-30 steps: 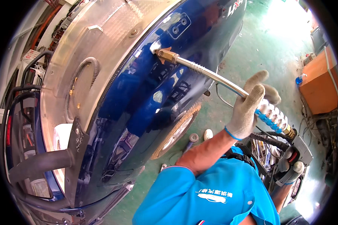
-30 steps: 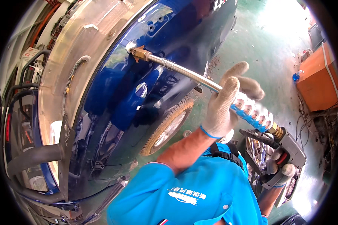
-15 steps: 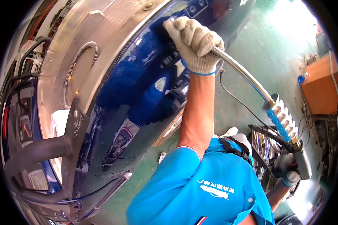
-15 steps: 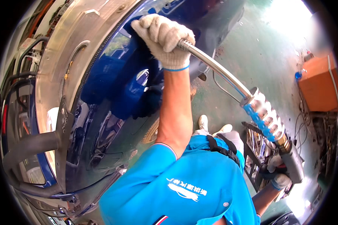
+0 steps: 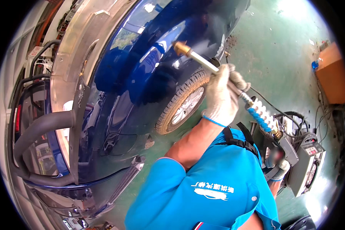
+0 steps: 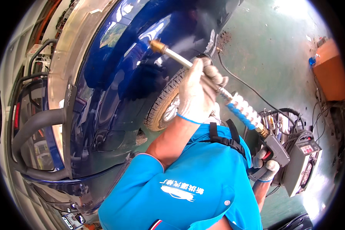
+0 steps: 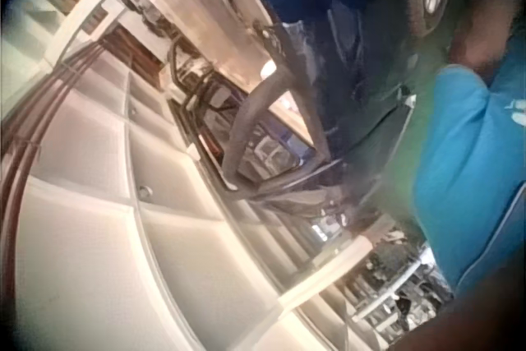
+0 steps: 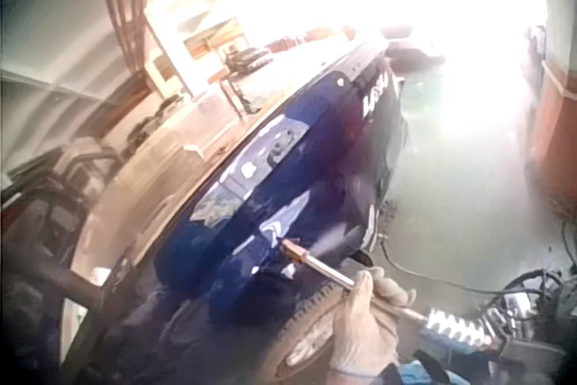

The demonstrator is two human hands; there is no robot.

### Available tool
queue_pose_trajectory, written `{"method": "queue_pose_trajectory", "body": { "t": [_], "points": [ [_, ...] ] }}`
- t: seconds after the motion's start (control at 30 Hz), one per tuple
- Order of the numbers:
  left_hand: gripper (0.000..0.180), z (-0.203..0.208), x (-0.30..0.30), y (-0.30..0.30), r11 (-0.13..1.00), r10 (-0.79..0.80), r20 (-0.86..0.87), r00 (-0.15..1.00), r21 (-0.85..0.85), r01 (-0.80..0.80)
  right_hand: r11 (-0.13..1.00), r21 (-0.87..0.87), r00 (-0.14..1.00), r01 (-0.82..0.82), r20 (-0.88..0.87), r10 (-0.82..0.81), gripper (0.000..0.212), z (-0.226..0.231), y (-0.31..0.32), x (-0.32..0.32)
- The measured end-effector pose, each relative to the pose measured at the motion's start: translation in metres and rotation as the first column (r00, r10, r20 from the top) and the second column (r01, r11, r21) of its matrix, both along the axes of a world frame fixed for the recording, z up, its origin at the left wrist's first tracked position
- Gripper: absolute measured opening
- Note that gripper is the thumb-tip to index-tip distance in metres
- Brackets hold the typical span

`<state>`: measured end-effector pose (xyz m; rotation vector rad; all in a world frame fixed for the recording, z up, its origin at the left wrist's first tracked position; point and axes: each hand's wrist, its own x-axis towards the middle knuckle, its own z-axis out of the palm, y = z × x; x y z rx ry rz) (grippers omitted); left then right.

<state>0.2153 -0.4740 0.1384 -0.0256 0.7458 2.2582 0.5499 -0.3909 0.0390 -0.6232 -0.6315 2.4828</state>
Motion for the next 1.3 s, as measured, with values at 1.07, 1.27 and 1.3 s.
{"method": "queue_pose_trajectory", "body": {
  "t": [1.07,1.27,1.3],
  "points": [
    [0.019,-0.077,-0.005,-0.053,0.978,-0.073,0.209,0.975,-0.177,0.111,0.995,0.023,0.967,-0.095,0.239,0.087,0.055,0.012,-0.063,0.012],
    [0.019,-0.071,-0.007,-0.052,0.976,-0.085,0.231,0.969,-0.175,0.127,0.998,0.011,0.967,-0.070,0.247,0.065,0.053,0.021,-0.062,0.005],
    [0.019,-0.074,-0.007,-0.052,0.977,-0.087,0.227,0.970,-0.170,0.128,0.998,0.012,0.967,-0.064,0.249,0.059,0.053,0.024,-0.062,0.002]
  ]
}}
